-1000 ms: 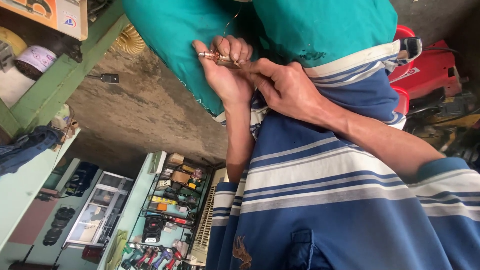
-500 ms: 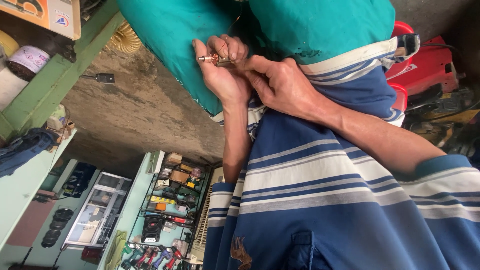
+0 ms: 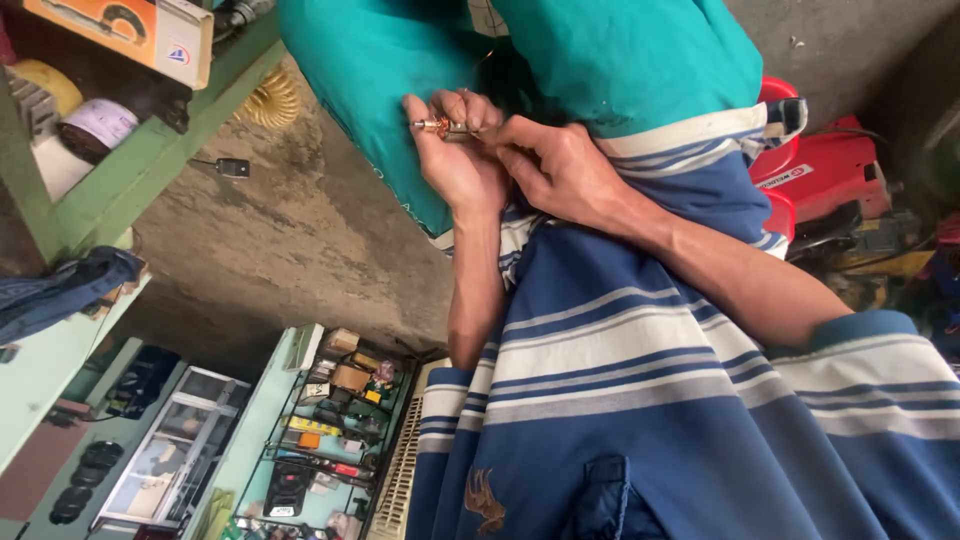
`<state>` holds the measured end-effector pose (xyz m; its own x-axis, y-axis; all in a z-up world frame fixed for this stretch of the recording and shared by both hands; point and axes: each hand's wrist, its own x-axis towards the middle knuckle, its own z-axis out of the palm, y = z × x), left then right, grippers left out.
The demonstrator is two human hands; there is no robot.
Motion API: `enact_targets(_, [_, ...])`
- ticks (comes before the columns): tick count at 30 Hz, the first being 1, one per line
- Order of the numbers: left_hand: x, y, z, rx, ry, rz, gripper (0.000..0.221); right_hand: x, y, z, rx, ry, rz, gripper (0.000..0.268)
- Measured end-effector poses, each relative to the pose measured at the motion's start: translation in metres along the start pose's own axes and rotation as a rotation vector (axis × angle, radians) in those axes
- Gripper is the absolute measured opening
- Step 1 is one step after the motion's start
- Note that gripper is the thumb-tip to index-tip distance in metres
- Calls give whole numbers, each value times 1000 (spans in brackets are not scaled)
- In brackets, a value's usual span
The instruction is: Manually winding copper wire around the slots of a motor armature for repair.
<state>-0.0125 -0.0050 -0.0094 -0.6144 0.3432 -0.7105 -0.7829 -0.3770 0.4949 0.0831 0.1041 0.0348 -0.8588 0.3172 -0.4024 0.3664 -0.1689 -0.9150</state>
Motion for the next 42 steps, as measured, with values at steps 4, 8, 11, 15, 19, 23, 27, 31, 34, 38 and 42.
enact_targets(4, [-2,9,-6,-72,-135,-30,52,-7,-3,-11,3,-63,9,23])
enact_targets(8, [-8,18,-9,-121,-285,-50,49,-17,-6,-30,296,-71,246,26])
enact_targets(11, [-15,17,-19,-108,-355,-43,45,-18,-7,-30,409,-100,291,26])
enact_targets(15, [-22,12,-22,-110,-400,-54,45,-19,-9,-31,369,-97,293,28])
enact_targets(19, [-23,8,-13,-87,-419,-37,30,-20,-8,-29,219,-61,220,26])
enact_targets(23, [-26,7,-13,-64,-426,-28,27,-23,-11,-30,99,-39,182,26])
enact_targets(27, [-27,8,-9,-69,-418,-26,22,-24,-11,-29,58,-20,146,25])
enact_targets(31, [-24,2,1,-153,-459,-55,18,-26,-14,-26,42,-3,119,25])
enact_targets(34, [-22,0,7,-159,-477,-57,15,-26,-15,-22,9,12,67,22])
enact_targets(38, [-20,-3,6,-177,-464,-62,16,-25,-17,-19,-69,32,-7,23])
enact_targets(42, [-18,-7,-6,-244,-470,-88,38,-22,-16,-19,-104,52,-7,25])
